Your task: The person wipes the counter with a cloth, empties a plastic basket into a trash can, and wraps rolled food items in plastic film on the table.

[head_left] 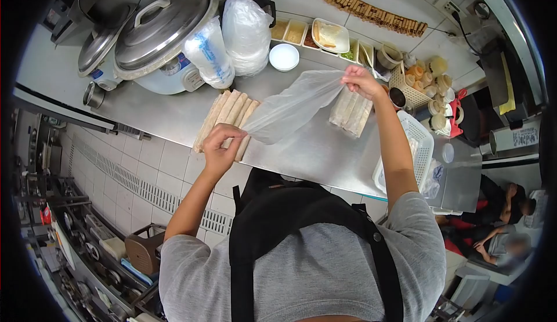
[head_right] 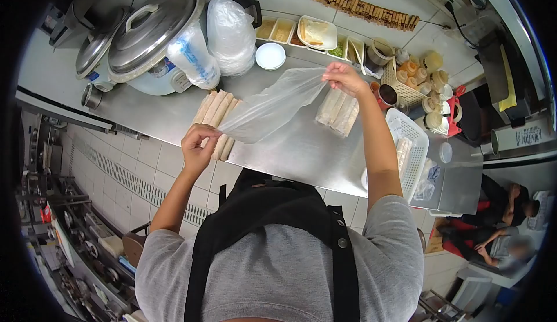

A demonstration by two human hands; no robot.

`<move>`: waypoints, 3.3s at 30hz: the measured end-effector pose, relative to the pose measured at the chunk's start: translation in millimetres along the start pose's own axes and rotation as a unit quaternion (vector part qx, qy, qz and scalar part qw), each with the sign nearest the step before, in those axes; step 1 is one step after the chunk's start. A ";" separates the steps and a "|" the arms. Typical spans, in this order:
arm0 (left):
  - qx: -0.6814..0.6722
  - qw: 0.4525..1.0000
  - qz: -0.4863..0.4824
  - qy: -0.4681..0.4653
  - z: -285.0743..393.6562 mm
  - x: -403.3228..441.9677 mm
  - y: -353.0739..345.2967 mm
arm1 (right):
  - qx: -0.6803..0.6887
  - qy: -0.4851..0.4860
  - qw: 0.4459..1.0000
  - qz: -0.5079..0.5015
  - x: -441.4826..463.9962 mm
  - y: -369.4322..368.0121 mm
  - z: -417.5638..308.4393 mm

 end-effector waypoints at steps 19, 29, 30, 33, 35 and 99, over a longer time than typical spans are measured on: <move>0.187 0.964 -0.178 -0.064 -32.3 -50.0 -53.7 | -0.278 -0.163 0.944 0.074 -1.3 -0.5 30.6; 0.052 0.890 -0.048 0.450 -140.4 -54.7 -28.1 | -0.478 -0.097 0.868 0.089 72.8 -81.6 42.1; 0.027 0.905 -0.049 0.421 -147.1 -55.7 -29.8 | -0.478 -0.094 0.869 0.085 79.1 -83.8 49.7; 0.003 0.918 -0.037 0.394 -141.2 -53.2 -25.2 | -0.242 -0.171 0.953 0.065 100.8 -75.1 69.6; 0.002 0.923 -0.040 0.383 -129.4 -56.7 -14.3 | -0.172 -0.279 0.944 0.030 101.3 -62.1 61.0; -0.131 0.879 0.045 0.456 -102.0 12.6 -23.8 | -0.142 0.088 0.985 -0.031 -2.1 -66.6 11.8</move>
Point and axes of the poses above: each hand's wrist, its own x-axis towards the middle knuckle, its own y-axis out of the back of the hand, z = x × y, the point moved 3 cm from there along x, towards the middle knuckle, and after that the axes turned 13 degrees about z, right-handed, at the moved point
